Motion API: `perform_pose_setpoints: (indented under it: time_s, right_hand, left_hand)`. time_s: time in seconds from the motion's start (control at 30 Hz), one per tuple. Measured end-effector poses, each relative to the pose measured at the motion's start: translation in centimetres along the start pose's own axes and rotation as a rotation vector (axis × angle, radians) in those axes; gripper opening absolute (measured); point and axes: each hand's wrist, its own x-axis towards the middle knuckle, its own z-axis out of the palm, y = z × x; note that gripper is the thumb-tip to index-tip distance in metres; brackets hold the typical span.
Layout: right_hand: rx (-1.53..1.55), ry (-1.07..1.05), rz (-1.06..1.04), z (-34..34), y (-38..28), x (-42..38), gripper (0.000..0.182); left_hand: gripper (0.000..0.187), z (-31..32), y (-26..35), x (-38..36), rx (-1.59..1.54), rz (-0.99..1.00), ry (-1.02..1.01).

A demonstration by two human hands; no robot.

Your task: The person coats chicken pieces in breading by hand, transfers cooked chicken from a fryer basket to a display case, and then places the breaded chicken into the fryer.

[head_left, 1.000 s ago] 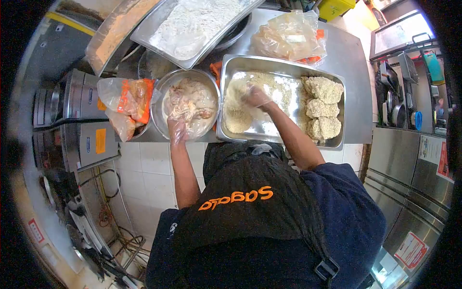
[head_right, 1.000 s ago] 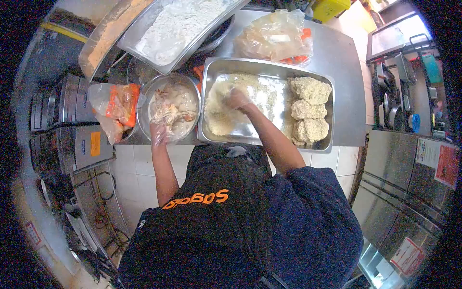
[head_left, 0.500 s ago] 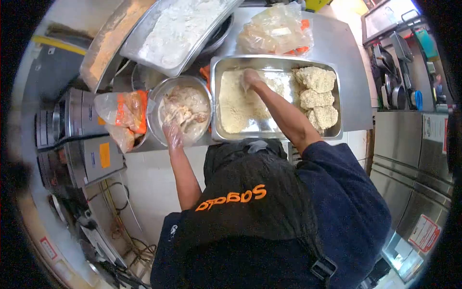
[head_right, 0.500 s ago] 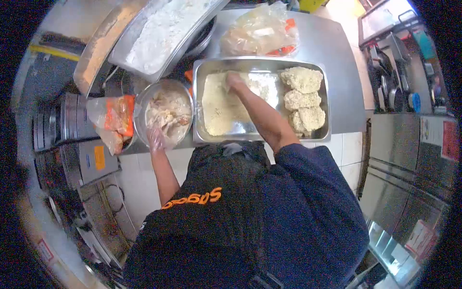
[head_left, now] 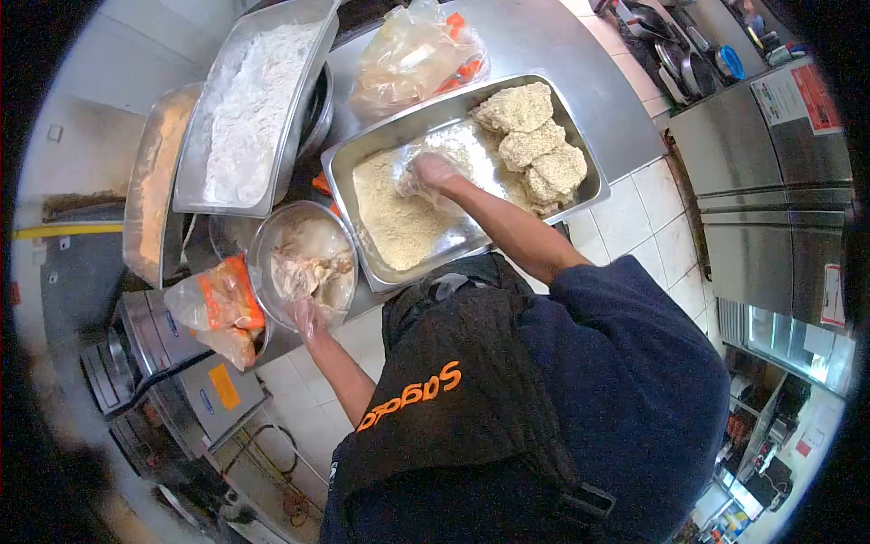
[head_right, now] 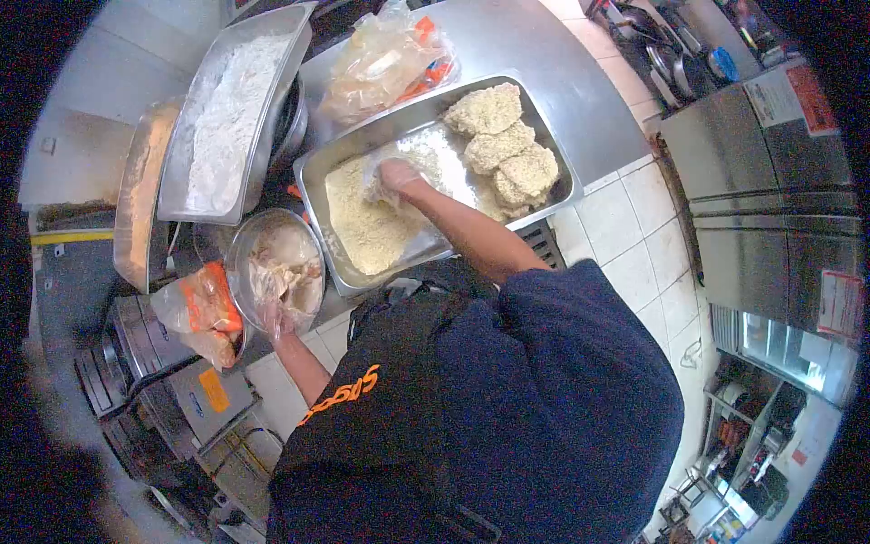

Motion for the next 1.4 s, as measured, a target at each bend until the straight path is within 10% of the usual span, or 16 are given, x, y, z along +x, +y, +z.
perform_pose_setpoints:
  time_s: [0.23, 0.4, 0.6, 0.8, 0.9, 1.07, 1.23, 1.4]
  right_hand:
    - [0.122, 0.133, 0.162, -12.7, -2.8, -11.5, 0.041]
    - [0.285, 0.376, 0.056, -16.2, 7.2, -12.1, 0.04]
    - [0.488, 0.345, 0.389, -19.3, 12.9, -14.1, 0.035]
    - [-0.107, 0.465, 0.562, -20.0, 11.5, -14.0, 0.026]
    - [-0.185, 0.696, 0.366, -19.7, 7.5, -12.4, 0.029]
    - [0.006, 0.273, -0.048, -13.7, -4.4, -7.2, 0.027]
    - [-0.018, 0.167, -0.551, 3.9, -6.0, 1.2, 0.048]
    - [-0.232, 0.055, -0.711, 7.5, -4.6, -1.0, 0.052]
  left_hand:
    - [0.037, 4.3, 6.7, -2.7, 0.055, -0.092, 0.039]
    - [0.021, 1.5, 4.5, -1.1, -0.071, -0.098, -0.031]
    - [0.024, 0.3, 5.0, -0.1, 0.545, -0.052, 0.0]
    - [0.014, 1.3, 8.8, -1.7, 0.689, 0.26, -0.082]
    - [0.006, -2.8, 6.9, 0.0, 1.001, 0.486, -0.195]
    - [0.006, 0.8, 13.9, -2.2, 0.911, 0.296, -0.114]
    - [0.014, 2.0, 16.4, -1.6, 0.823, 0.463, -0.118]
    - [0.019, 4.9, 22.7, -3.7, 0.827, 0.443, -0.235]
